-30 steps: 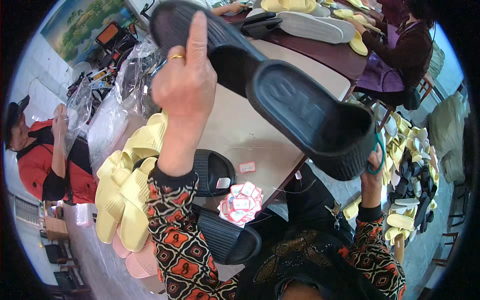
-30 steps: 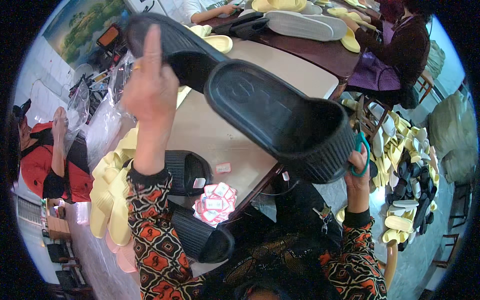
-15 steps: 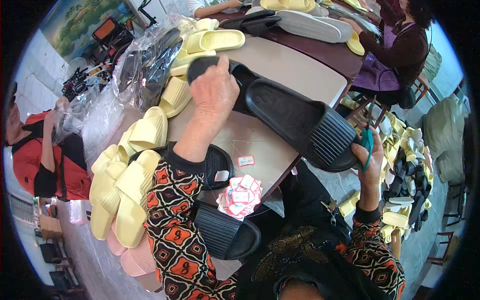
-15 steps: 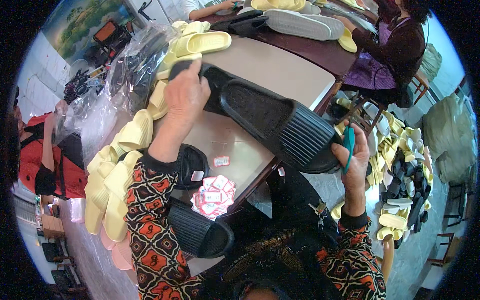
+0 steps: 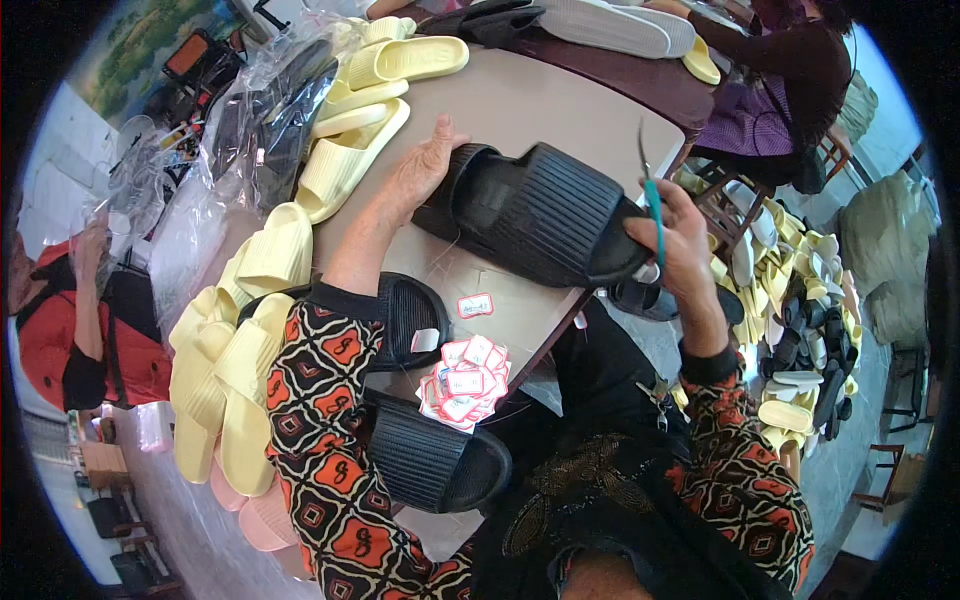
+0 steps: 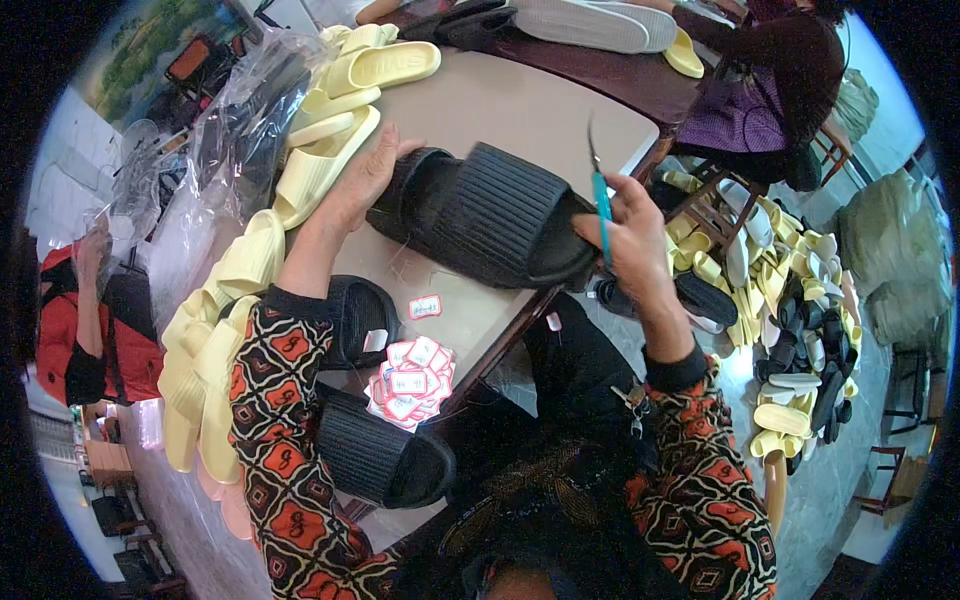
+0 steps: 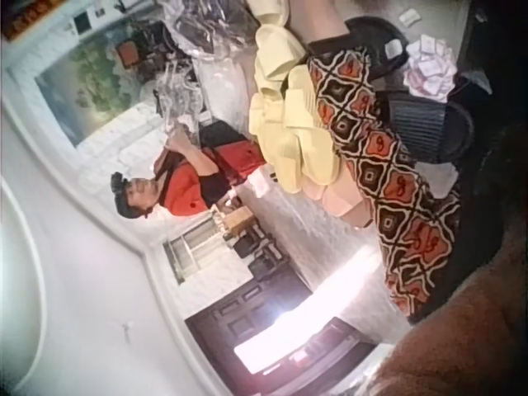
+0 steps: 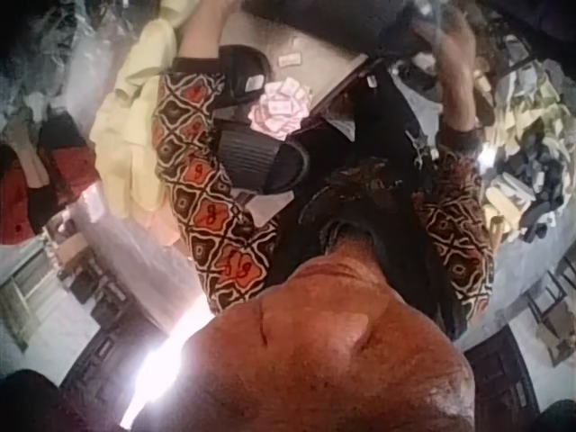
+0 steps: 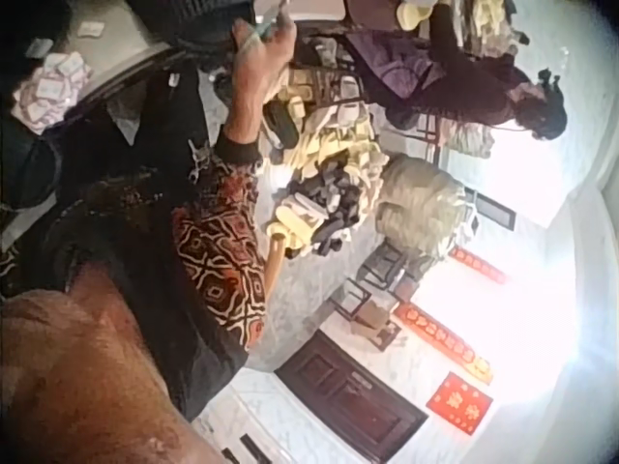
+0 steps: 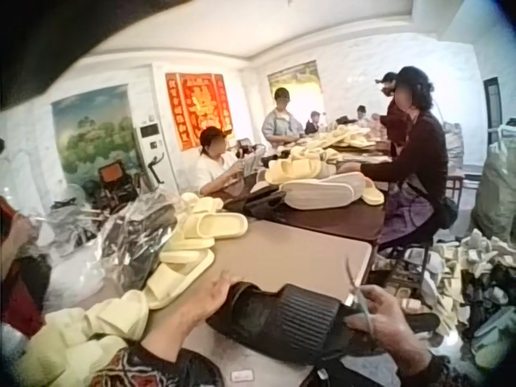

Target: Trimming excess material from manufactured sandals with scissors.

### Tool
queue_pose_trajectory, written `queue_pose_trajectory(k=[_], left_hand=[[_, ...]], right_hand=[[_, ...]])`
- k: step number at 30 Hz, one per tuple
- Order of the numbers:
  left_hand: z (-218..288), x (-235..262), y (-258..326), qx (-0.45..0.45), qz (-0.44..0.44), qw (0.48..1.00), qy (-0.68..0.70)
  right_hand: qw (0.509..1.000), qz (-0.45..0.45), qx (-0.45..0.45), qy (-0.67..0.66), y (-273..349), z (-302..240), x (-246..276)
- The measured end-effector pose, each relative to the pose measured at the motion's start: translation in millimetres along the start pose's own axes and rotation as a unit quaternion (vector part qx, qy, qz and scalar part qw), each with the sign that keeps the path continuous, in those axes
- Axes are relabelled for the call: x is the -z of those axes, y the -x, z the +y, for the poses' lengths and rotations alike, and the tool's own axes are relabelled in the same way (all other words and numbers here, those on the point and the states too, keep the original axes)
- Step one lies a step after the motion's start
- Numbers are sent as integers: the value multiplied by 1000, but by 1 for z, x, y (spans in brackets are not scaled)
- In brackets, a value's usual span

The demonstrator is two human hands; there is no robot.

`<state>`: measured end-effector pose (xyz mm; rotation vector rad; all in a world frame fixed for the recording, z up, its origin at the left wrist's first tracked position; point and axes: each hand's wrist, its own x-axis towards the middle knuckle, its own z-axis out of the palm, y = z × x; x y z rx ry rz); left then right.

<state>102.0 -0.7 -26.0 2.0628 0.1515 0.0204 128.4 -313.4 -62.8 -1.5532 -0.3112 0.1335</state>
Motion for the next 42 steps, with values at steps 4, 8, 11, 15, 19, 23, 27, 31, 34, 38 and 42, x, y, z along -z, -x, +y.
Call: queue_pose_trajectory(k=[4, 8, 11, 15, 19, 23, 27, 31, 34, 38, 42], left_hand=[[-9, 12, 4, 55, 18, 998, -17], [-11, 12, 5, 14, 98, 980, -175], [14, 16, 20, 6, 94, 977, -191], [13, 24, 45, 63, 10, 980, -188], [2, -16, 42, 159, -69, 985, 25], [-10, -36, 30, 151, -105, 982, 41], [-3, -34, 29, 180, -139, 958, 174], [2, -39, 36, 176, -143, 965, 135], [-7, -39, 34, 127, -155, 974, 106], [28, -46, 57, 69, -335, 937, -62], [49, -76, 110, 25, -571, 816, -83]], right_hand=[[999, 18, 30, -18, -14, -7, -30], [984, -17, -37, -171, -36, 8, -25], [976, 16, -24, -216, -35, 21, -5], [950, 41, -32, -307, -28, 41, -4], [938, 71, -40, -337, -16, 43, -16], [945, 85, -23, -314, -4, 40, -18], [955, 116, 4, -274, -1, 42, -23], [959, 131, -2, -251, 7, 33, -33], [958, 137, -17, -250, 10, 32, -36], [945, 102, -5, -312, -2, 47, -20], [937, 95, -5, -337, -1, 35, -27]])
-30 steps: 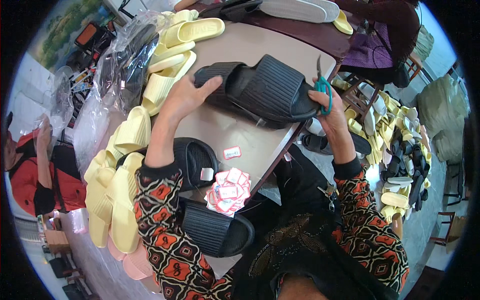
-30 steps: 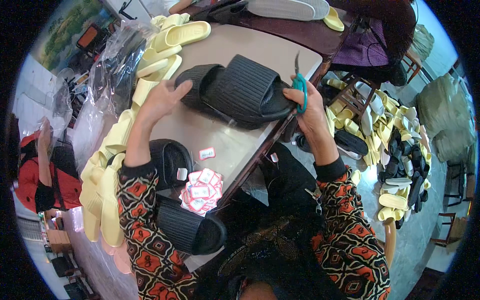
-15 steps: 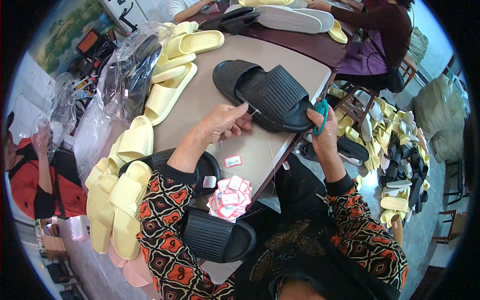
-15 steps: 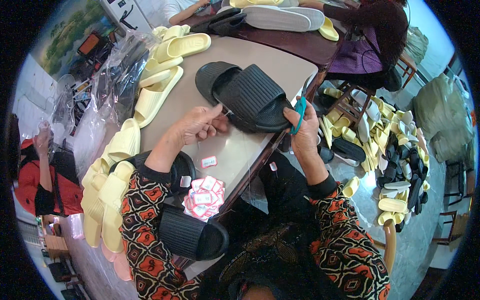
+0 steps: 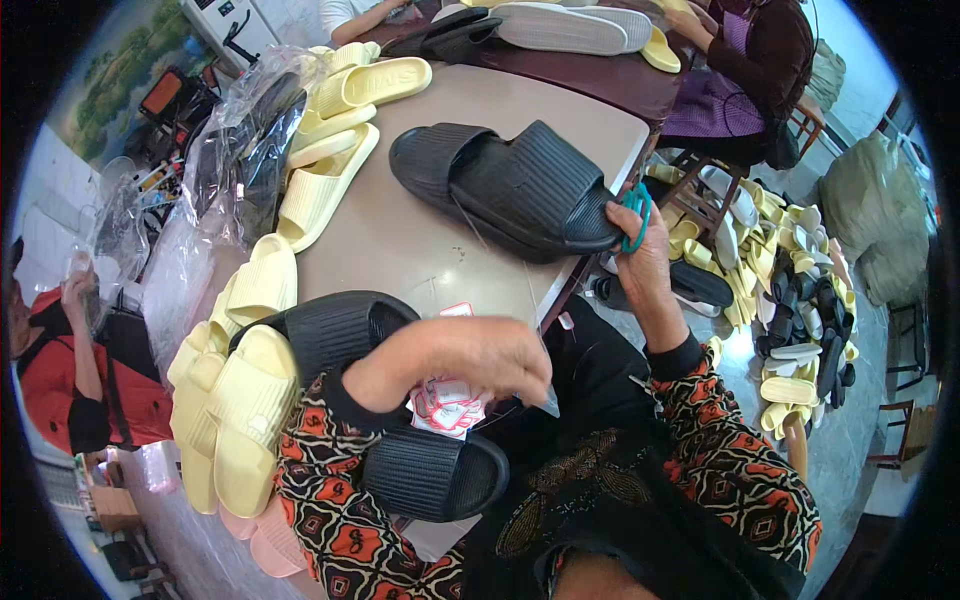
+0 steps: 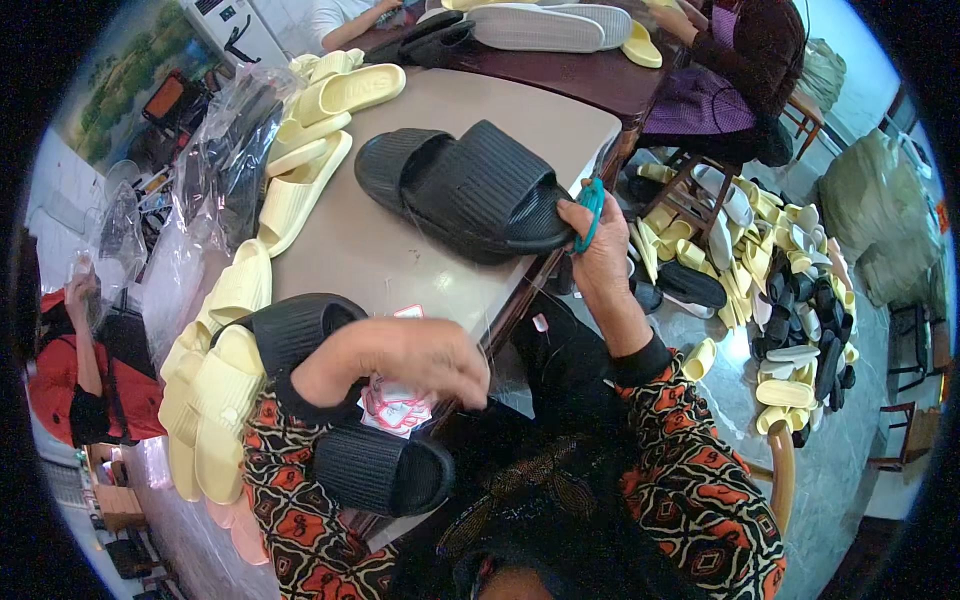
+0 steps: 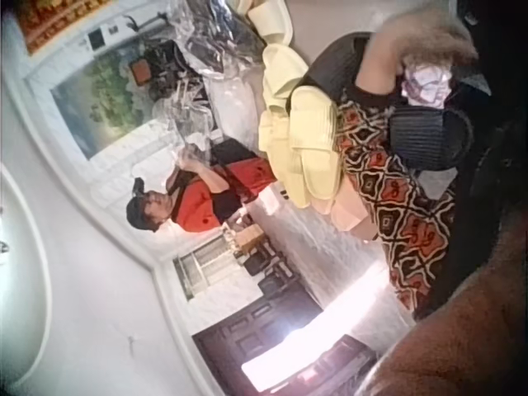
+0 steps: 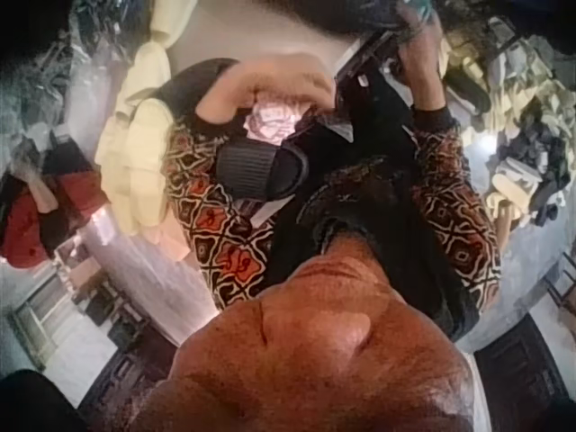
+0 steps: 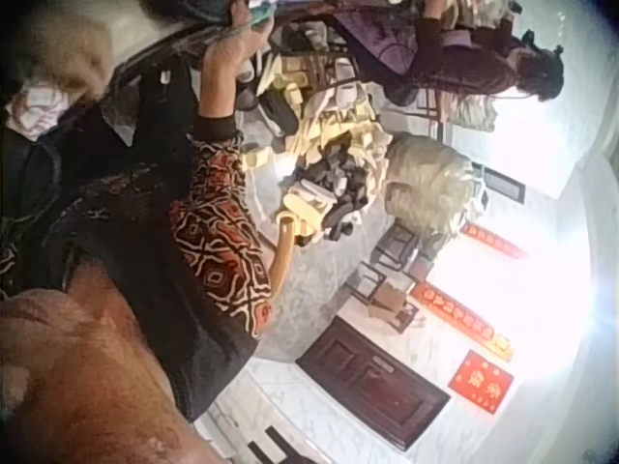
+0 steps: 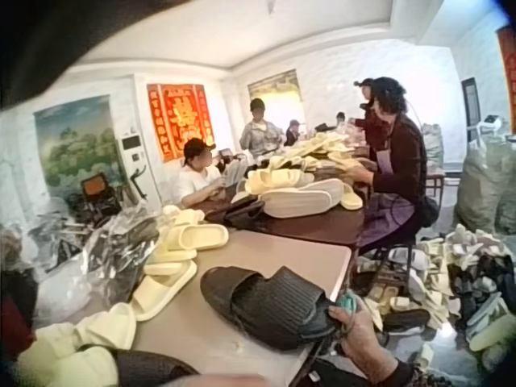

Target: Trimming excess material from manufactured sandals with scissors.

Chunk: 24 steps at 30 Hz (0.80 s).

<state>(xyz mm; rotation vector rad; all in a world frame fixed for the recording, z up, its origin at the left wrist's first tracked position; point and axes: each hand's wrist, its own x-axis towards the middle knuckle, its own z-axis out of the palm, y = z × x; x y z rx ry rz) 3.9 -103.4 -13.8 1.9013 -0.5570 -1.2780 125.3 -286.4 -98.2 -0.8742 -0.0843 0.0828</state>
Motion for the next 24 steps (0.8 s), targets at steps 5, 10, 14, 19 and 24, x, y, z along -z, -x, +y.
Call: queue_pose_trajectory(k=[5, 10, 14, 19, 24], left_hand=[[6, -21, -15, -76, -177, 981, -11], [-5, -40, -40, -132, -351, 923, -86], [-9, -36, -19, -121, -240, 963, 1], [2, 4, 6, -92, 482, 778, -393], [-12, 59, 11, 11, 693, 385, -609]], right_hand=[[999, 16, 33, 6, 2, 9, -11], [989, 92, 101, 57, -29, 11, -6], [995, 51, 79, -24, -47, 9, -18], [997, 12, 39, -70, -34, -8, -19], [998, -17, 18, -57, -21, -31, -13]])
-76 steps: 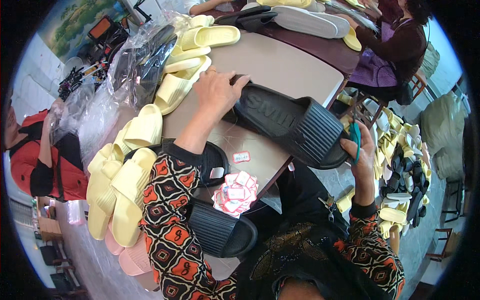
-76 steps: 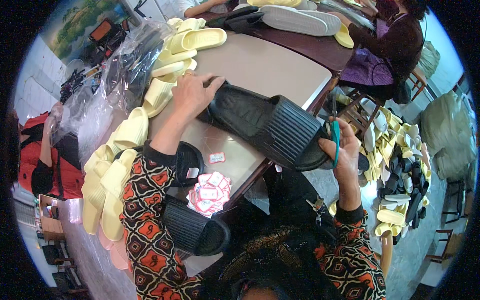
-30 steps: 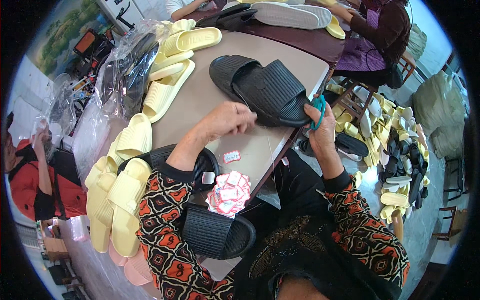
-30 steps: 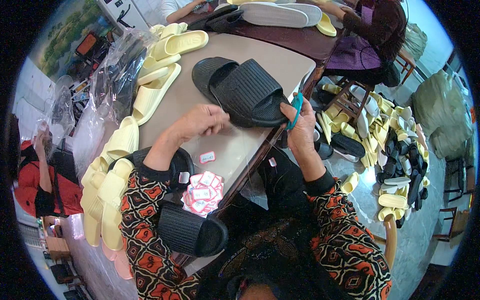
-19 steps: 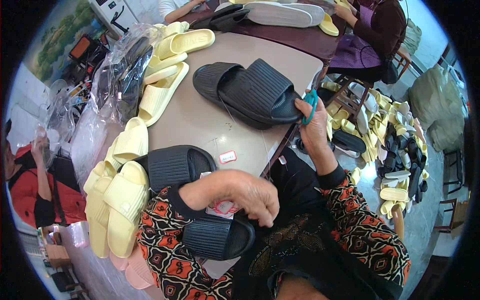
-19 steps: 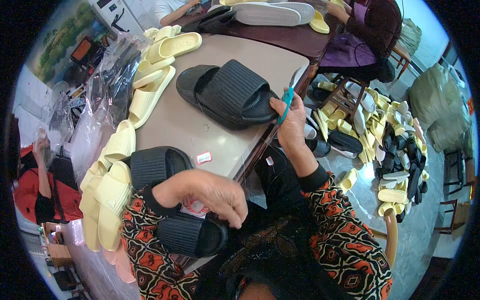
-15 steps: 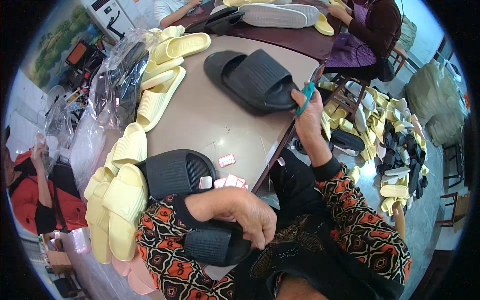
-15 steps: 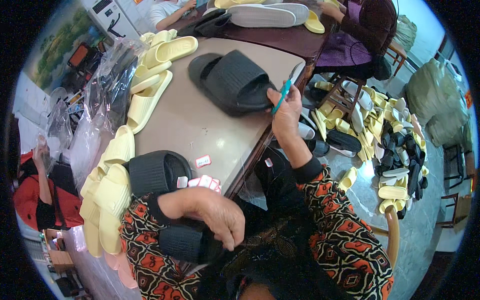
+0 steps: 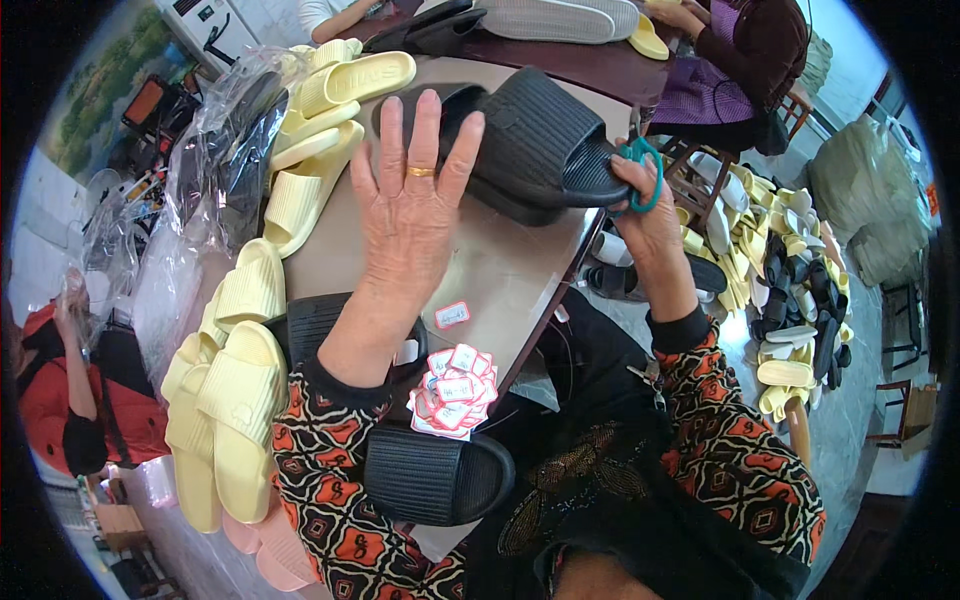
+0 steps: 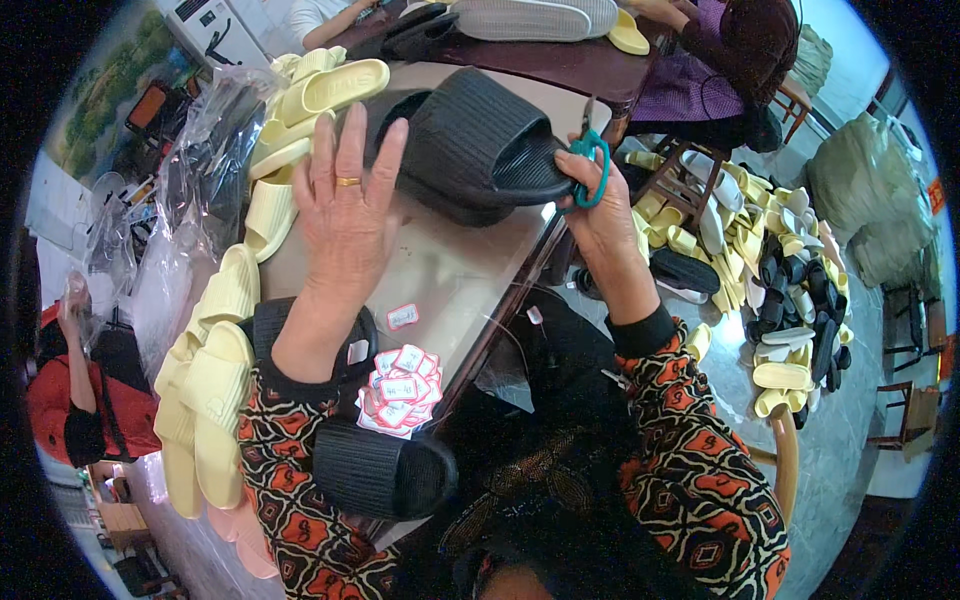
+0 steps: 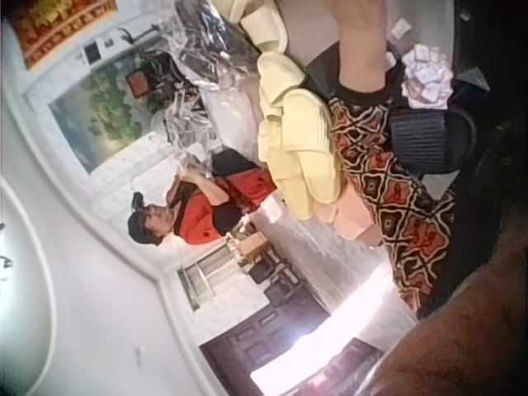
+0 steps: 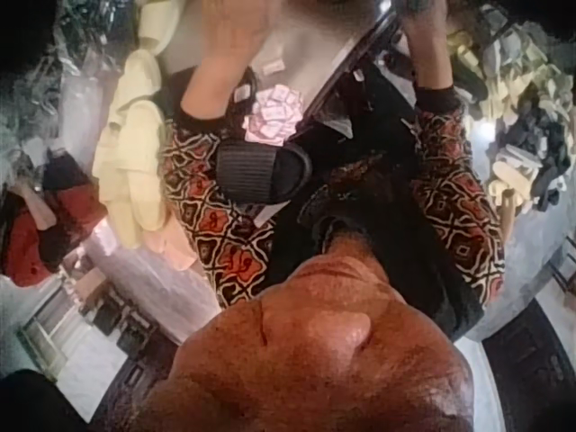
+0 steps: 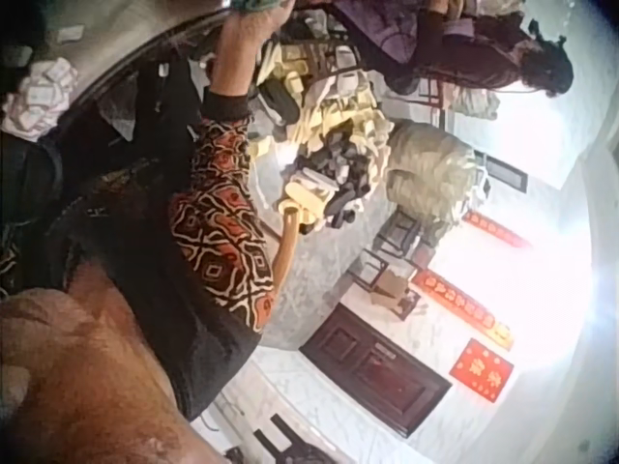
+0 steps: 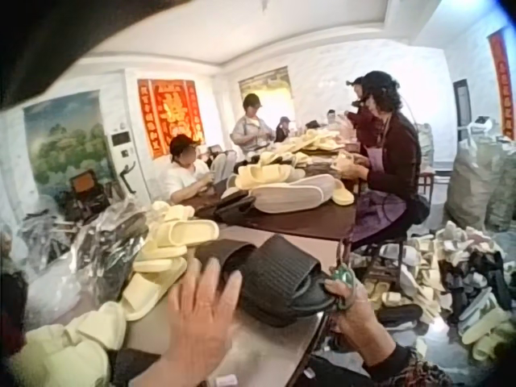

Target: Trimming excess material from manufactured sandals with scissors.

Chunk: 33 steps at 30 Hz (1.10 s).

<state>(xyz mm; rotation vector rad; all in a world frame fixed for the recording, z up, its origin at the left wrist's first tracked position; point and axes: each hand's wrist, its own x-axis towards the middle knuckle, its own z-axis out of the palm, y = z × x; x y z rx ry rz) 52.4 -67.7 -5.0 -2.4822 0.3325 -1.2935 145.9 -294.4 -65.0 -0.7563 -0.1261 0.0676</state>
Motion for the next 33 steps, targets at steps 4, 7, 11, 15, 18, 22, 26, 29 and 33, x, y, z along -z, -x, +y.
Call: queue_pose_trajectory(k=[4, 7, 11, 15, 18, 22, 26, 29, 33], left_hand=[[-13, 9, 7, -34, -9, 999, -5], [-10, 14, -2, 42, 18, 976, 215], [-5, 23, -10, 234, 63, 880, 408], [-14, 40, -22, 281, 28, 789, 546], [-23, 43, -25, 295, -9, 831, 471], [-28, 38, -24, 318, -2, 829, 460], [-24, 44, -28, 334, -27, 847, 413], [-20, 44, -29, 323, -26, 844, 428], [-22, 45, -28, 291, -16, 847, 444]], right_hand=[[990, -64, -126, 1, 13, -10, -18], [989, -72, -100, -84, 22, -29, -29], [993, -75, 50, 73, 24, -29, -25], [978, -104, 101, 147, 39, -31, -40], [962, -146, 141, 185, 44, -30, -60], [935, -168, 237, 205, 38, -12, -87], [893, -182, 341, 231, 27, 0, -107], [843, -169, 446, 249, 17, 6, -119], [801, -91, 515, 292, 6, 17, -121]])
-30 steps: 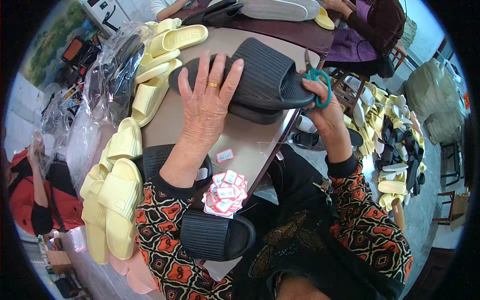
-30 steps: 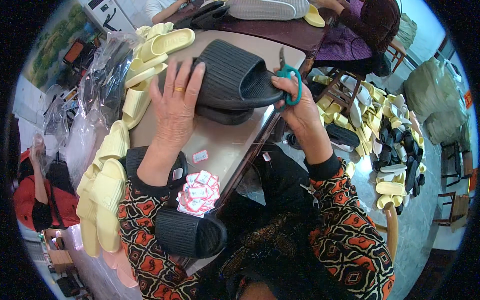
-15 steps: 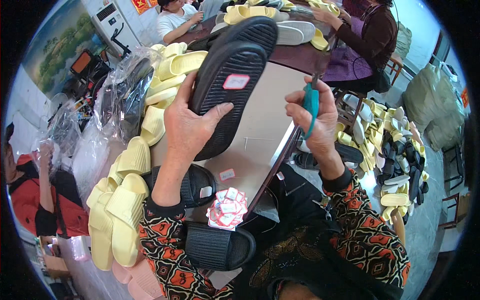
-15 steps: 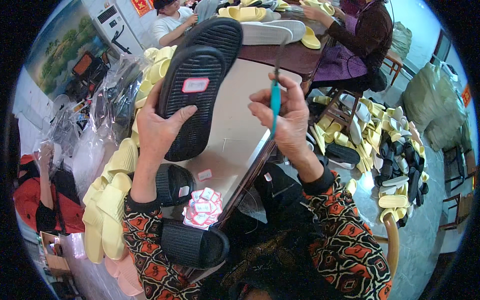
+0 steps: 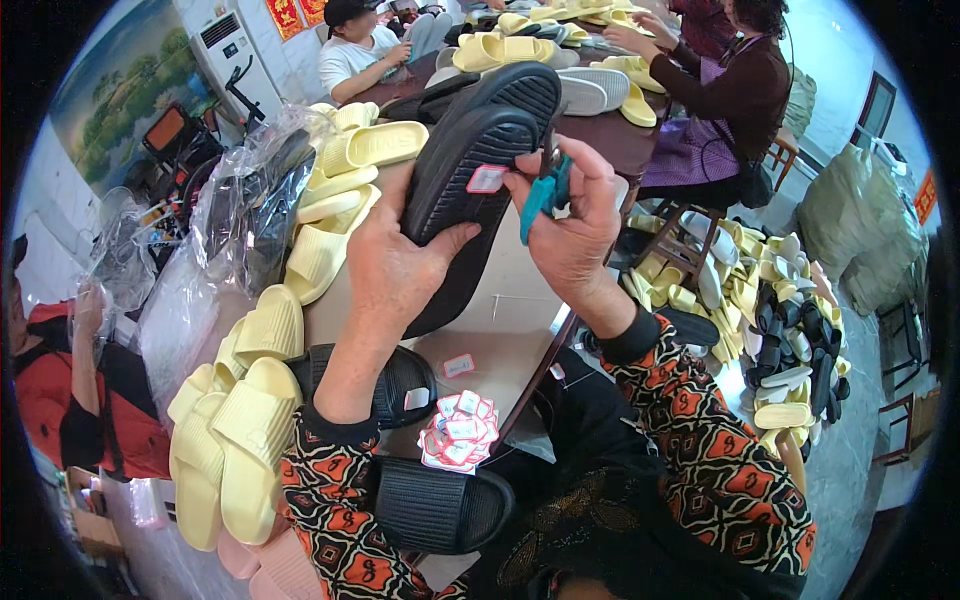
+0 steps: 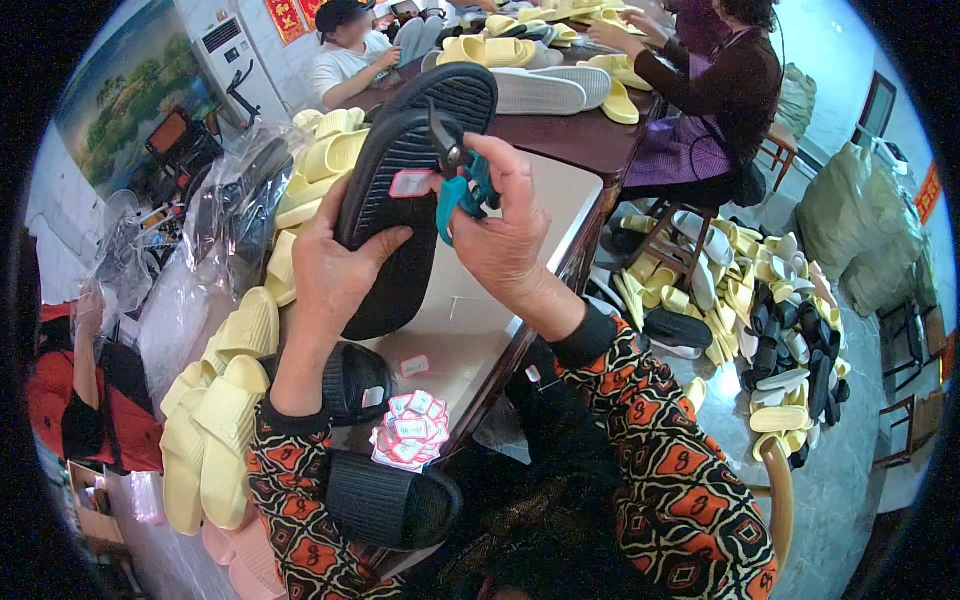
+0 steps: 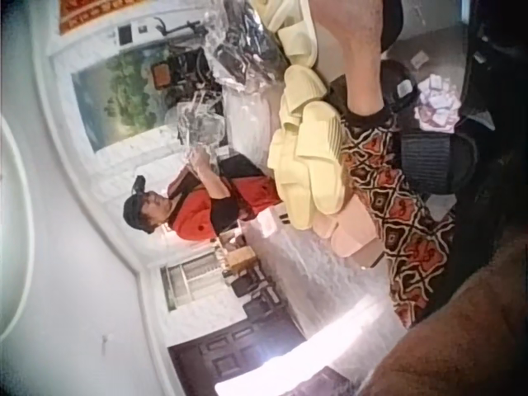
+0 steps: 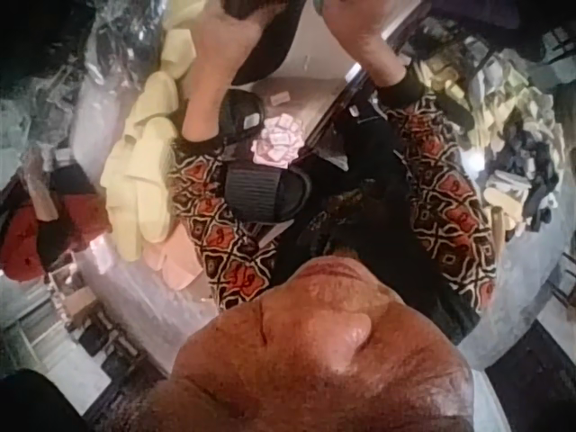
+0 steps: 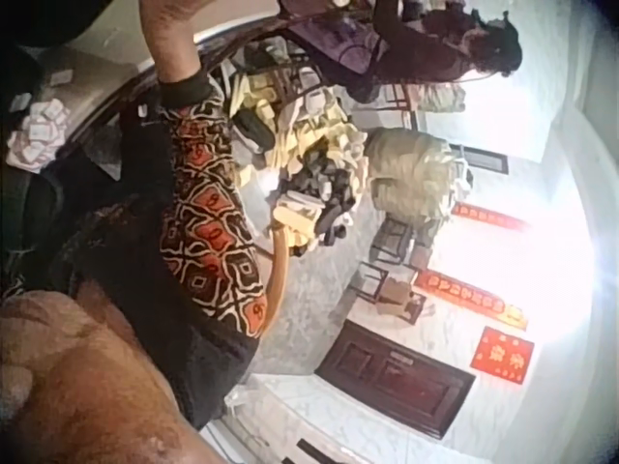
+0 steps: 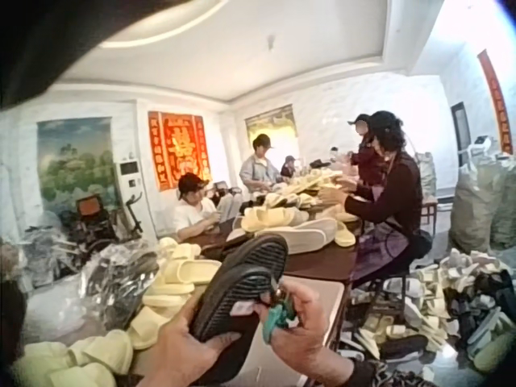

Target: Trimming excess material from manufactured sandals with scissors.

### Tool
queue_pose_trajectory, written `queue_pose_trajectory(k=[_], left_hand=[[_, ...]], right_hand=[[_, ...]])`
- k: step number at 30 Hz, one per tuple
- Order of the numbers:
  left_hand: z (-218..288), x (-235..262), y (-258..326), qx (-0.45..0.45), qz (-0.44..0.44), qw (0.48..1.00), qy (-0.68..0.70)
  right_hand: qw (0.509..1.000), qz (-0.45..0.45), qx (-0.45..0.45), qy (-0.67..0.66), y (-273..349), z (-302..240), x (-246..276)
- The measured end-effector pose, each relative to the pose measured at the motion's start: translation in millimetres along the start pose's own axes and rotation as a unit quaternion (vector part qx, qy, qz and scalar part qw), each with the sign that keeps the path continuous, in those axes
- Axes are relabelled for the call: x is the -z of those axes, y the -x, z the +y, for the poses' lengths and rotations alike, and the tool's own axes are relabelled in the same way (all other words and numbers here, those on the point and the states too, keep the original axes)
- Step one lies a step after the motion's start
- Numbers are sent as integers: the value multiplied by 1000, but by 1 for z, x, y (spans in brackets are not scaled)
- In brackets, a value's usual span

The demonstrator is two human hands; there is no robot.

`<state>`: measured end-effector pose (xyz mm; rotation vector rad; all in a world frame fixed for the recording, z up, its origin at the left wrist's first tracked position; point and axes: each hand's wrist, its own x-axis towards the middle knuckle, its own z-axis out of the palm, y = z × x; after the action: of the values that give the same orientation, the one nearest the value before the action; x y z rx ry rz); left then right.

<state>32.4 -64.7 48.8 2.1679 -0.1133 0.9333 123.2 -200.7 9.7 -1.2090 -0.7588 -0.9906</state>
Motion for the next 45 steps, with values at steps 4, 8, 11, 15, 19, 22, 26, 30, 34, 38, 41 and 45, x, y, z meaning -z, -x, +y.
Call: queue_pose_trajectory(k=[4, 8, 11, 15, 19, 22, 26, 30, 34, 38, 41, 45], left_hand=[[7, 5, 3, 18, -19, 1000, -10], [-2, -4, 1, -26, 11, 1000, 1], [-1, -5, 3, -21, 29, 999, -36], [-4, -3, 3, -17, 18, 999, -26], [-5, 2, 4, 7, 0, 1000, -22], [-11, -3, 2, -10, 2, 1000, -27], [-11, -3, 4, -20, 12, 999, -39], [-6, -9, 3, -17, 27, 998, -46], [-8, -11, 3, -10, 43, 994, -97], [-11, 5, -3, 63, 67, 995, -48], [-20, 12, -6, 55, 91, 993, -59], [-23, 11, -10, 96, 109, 989, 14]], right_hand=[[995, -51, 48, 75, -2, -5, 5], [994, -39, 71, 79, 1, 4, 6], [999, -8, 42, 23, 6, 6, 2], [1000, -14, 9, 16, 4, 4, 4], [997, -68, 13, 43, -9, -1, 9], [981, -126, 70, 128, -20, -10, 14], [979, -136, 85, 129, -18, -10, 14], [988, -146, -47, 16, -12, -5, 15], [972, -154, -138, -110, -1, -28, 21], [837, -362, -272, -308, 21, -76, 48], [670, -453, -427, -404, 38, -77, 66], [706, -508, -419, -259, 94, -79, 64]])
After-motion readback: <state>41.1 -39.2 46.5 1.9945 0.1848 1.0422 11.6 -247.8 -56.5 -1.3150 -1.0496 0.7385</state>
